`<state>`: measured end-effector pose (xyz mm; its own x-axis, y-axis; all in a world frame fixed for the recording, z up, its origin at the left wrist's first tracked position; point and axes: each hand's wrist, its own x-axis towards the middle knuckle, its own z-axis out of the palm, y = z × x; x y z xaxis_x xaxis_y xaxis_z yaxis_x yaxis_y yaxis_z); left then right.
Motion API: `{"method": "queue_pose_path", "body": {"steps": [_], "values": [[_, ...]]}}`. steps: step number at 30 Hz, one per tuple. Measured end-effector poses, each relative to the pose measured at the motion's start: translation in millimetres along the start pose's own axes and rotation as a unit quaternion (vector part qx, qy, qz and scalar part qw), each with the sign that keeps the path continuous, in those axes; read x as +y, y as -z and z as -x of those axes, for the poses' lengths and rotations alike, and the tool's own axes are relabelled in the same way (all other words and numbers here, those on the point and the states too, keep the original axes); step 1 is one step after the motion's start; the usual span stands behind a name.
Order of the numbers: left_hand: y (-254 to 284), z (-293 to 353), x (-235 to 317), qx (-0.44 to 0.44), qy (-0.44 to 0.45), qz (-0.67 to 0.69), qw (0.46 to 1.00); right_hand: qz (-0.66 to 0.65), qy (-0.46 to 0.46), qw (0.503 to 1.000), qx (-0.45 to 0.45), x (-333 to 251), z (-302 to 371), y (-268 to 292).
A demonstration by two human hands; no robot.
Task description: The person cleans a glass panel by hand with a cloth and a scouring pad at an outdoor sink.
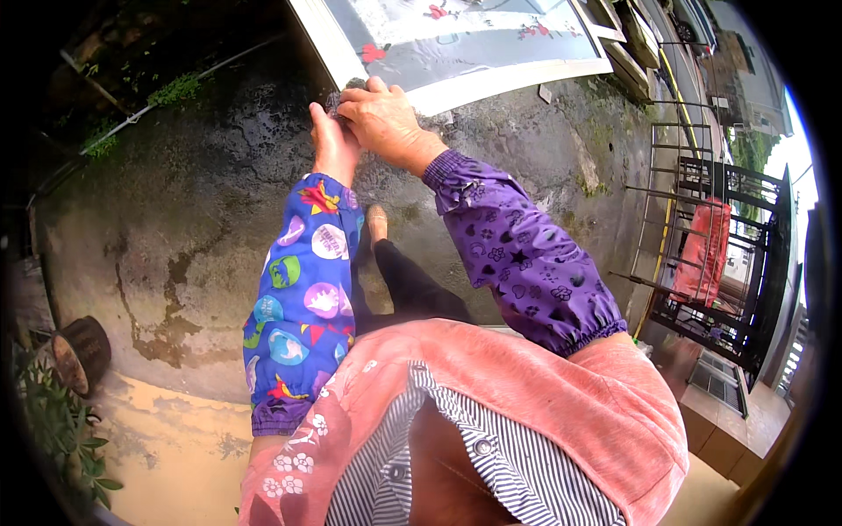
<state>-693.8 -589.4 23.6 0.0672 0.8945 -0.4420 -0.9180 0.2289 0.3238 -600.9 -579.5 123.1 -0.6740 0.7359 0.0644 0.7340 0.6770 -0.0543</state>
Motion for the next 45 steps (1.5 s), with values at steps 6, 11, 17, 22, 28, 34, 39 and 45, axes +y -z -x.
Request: {"method": "queue_pose_path", "body": {"steps": [6,11,17,22,28,34,39,45], "values": [[-12,0,6,0.073,0.017,0.009,0.997,-0.040,-0.106,0.986,0.120,100,56,-11],[-20,4,-6,0.040,-0.036,-0.076,0.996,0.009,-0.277,0.948,0.158,170,85,-9],[-4,-14,-3,0.084,-0.032,-0.179,0.980,-0.087,-0.173,0.966,0.172,12,53,-24],[22,-25,16,0.081,0.030,-0.142,0.986,-0.129,-0.096,0.972,0.173,40,70,-19],[-1,-8,15,0.157,0.002,-0.215,0.964,-0.001,-0.239,0.945,0.223,218,104,-18],[-2,-3,14,0.187,-0.042,-0.217,0.957,0.086,-0.308,0.946,0.050,262,74,0],[-9,8,7,0.208,-0.055,-0.223,0.951,-0.072,0.069,0.995,-0.024,129,4,3],[-45,22,5,0.260,-0.049,-0.220,0.939,-0.153,0.198,0.968,0.012,132,-30,-13]]}}
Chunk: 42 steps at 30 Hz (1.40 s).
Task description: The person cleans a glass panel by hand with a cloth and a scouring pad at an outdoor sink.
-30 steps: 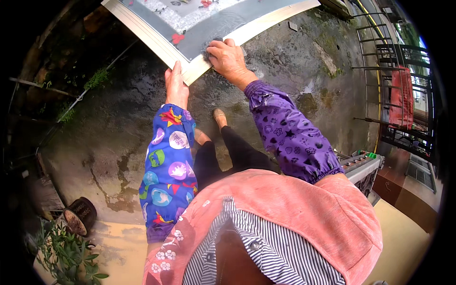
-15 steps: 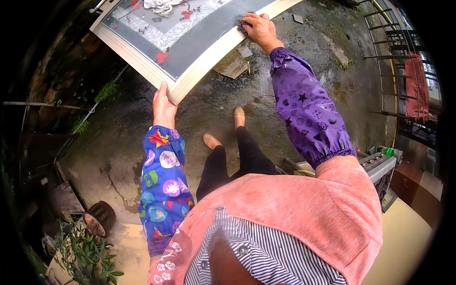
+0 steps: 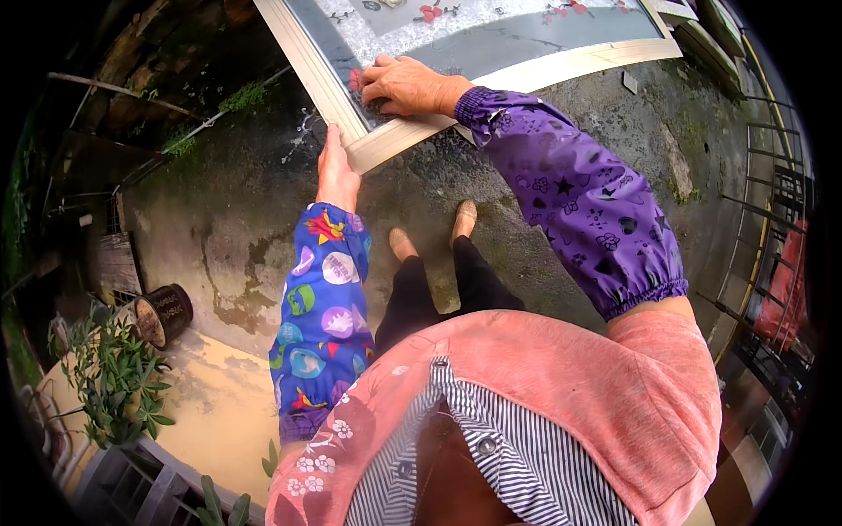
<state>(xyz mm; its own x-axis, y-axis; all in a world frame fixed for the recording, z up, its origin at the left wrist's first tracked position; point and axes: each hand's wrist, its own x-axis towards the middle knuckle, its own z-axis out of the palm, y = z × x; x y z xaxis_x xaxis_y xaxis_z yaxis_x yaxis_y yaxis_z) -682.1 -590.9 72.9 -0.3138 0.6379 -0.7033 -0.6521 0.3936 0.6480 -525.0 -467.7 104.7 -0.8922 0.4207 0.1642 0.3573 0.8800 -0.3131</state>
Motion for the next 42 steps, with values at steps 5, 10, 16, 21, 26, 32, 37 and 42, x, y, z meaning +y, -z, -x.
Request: {"method": "queue_pose_path", "body": {"steps": [5,10,16,21,26,32,37,42], "values": [[12,-15,-3,0.054,-0.048,-0.019,0.997,-0.014,0.093,0.992,-0.079,-7,2,11],[15,-6,0,0.068,-0.089,-0.055,0.992,-0.041,0.107,0.993,0.034,-11,-36,-18],[10,-11,-2,0.071,-0.086,-0.088,0.990,0.069,-0.101,0.981,0.151,20,-109,-26],[19,-6,6,0.091,-0.074,-0.072,0.991,-0.036,0.094,0.995,-0.007,-10,-52,-23],[14,1,6,0.090,-0.072,-0.075,0.991,-0.017,0.168,0.978,-0.119,-15,-41,1],[11,4,6,0.048,-0.073,-0.104,0.991,0.101,-0.061,0.988,0.097,29,-122,-23],[45,-8,5,0.044,-0.060,-0.104,0.992,0.094,-0.058,0.992,0.062,6,-134,-31],[5,8,7,0.040,-0.069,-0.083,0.993,-0.062,0.093,0.994,-0.004,-18,-27,-6]]}}
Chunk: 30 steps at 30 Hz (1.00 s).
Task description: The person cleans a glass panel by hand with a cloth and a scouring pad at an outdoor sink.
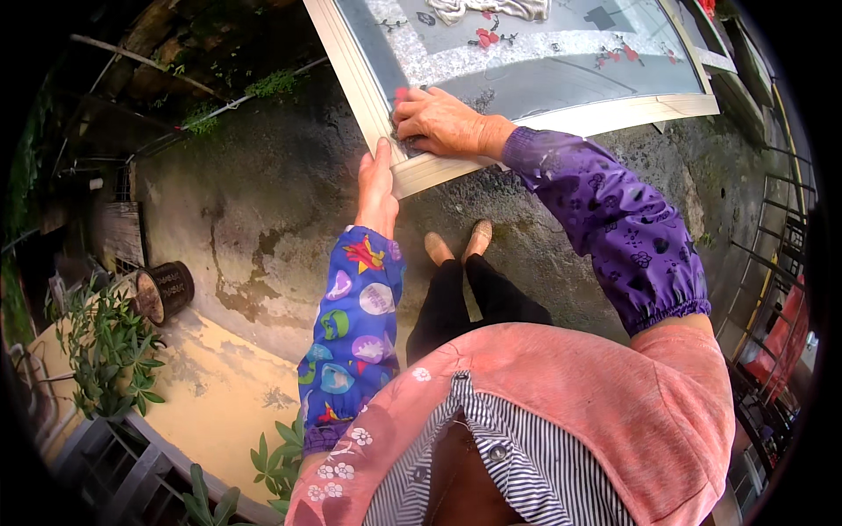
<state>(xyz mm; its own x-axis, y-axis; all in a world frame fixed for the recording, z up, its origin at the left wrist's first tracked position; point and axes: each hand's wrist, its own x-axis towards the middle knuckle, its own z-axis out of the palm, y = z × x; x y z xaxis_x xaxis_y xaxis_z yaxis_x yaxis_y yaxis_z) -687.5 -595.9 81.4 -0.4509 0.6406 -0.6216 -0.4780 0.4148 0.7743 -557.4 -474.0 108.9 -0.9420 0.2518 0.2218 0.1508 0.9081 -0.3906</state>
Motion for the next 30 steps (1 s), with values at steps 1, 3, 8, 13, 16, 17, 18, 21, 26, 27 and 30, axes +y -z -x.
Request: {"method": "queue_pose_path", "body": {"steps": [1,3,8,13,16,17,18,21,26,27,30], "values": [[5,-1,-2,-0.006,-0.007,0.013,1.000,0.000,-0.001,1.000,-0.029,-13,3,6],[-9,3,-2,0.005,0.008,-0.012,1.000,-0.007,-0.008,1.000,-0.001,1,10,5],[0,5,-13,0.012,-0.044,-0.048,0.998,0.055,-0.085,0.990,0.099,51,-64,0],[7,20,-11,0.007,-0.029,-0.052,0.998,0.163,-0.136,0.969,0.124,134,-156,7],[8,31,-3,0.027,0.003,-0.067,0.997,0.128,-0.139,0.968,0.164,186,-207,10],[8,34,-3,0.024,0.009,-0.062,0.998,0.067,-0.098,0.968,0.219,210,-218,13],[12,37,-1,0.012,0.009,-0.042,0.999,0.115,-0.089,0.965,0.218,215,-232,17],[28,26,8,-0.036,0.037,-0.095,0.994,0.091,-0.118,0.963,0.223,211,-235,10],[19,-23,41,-0.037,0.001,-0.127,0.991,0.080,-0.024,0.996,0.012,122,-139,28],[10,-36,50,-0.034,-0.007,-0.130,0.991,0.071,0.019,0.997,0.016,107,-115,23],[0,-55,53,0.006,-0.057,-0.127,0.990,0.032,0.079,0.996,-0.030,68,-70,21]]}}
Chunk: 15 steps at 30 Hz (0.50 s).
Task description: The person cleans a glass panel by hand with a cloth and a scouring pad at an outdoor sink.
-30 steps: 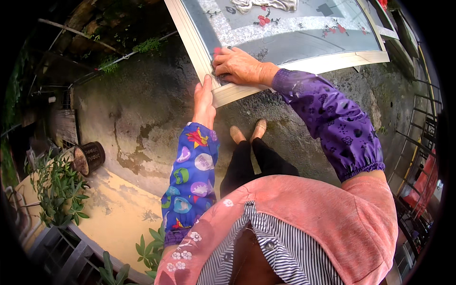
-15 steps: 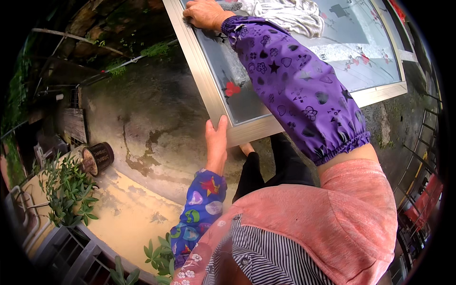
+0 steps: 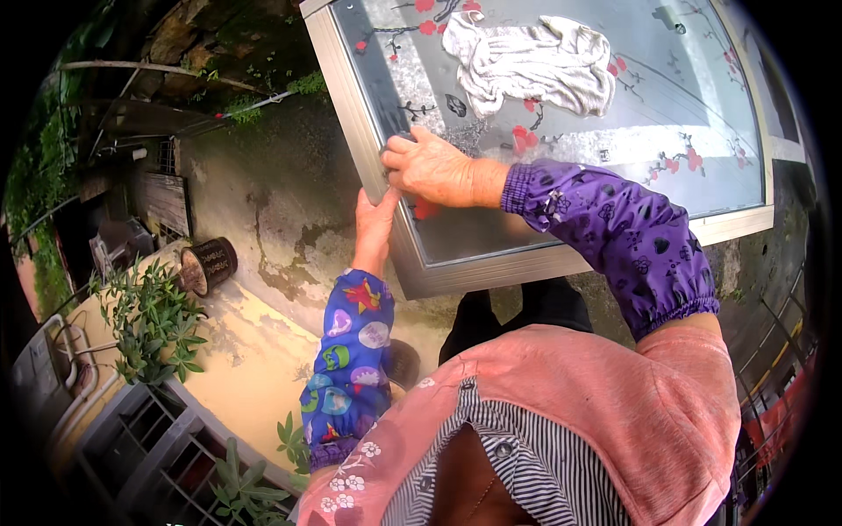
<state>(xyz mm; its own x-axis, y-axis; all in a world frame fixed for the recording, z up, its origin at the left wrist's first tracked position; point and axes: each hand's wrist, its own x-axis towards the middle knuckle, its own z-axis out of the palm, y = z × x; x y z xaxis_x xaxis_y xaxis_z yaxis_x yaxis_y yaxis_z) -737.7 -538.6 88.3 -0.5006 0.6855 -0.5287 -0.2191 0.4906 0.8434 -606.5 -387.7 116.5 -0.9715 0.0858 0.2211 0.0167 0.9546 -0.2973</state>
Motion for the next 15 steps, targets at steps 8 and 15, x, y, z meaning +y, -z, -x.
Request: {"method": "queue_pose_path", "body": {"steps": [8,15], "values": [[-16,6,0,0.062,0.016,-0.065,0.996,0.009,-0.138,0.986,0.097,132,-103,10],[-19,4,0,0.045,-0.011,-0.102,0.994,0.108,-0.231,0.960,0.111,190,-148,8]]}}
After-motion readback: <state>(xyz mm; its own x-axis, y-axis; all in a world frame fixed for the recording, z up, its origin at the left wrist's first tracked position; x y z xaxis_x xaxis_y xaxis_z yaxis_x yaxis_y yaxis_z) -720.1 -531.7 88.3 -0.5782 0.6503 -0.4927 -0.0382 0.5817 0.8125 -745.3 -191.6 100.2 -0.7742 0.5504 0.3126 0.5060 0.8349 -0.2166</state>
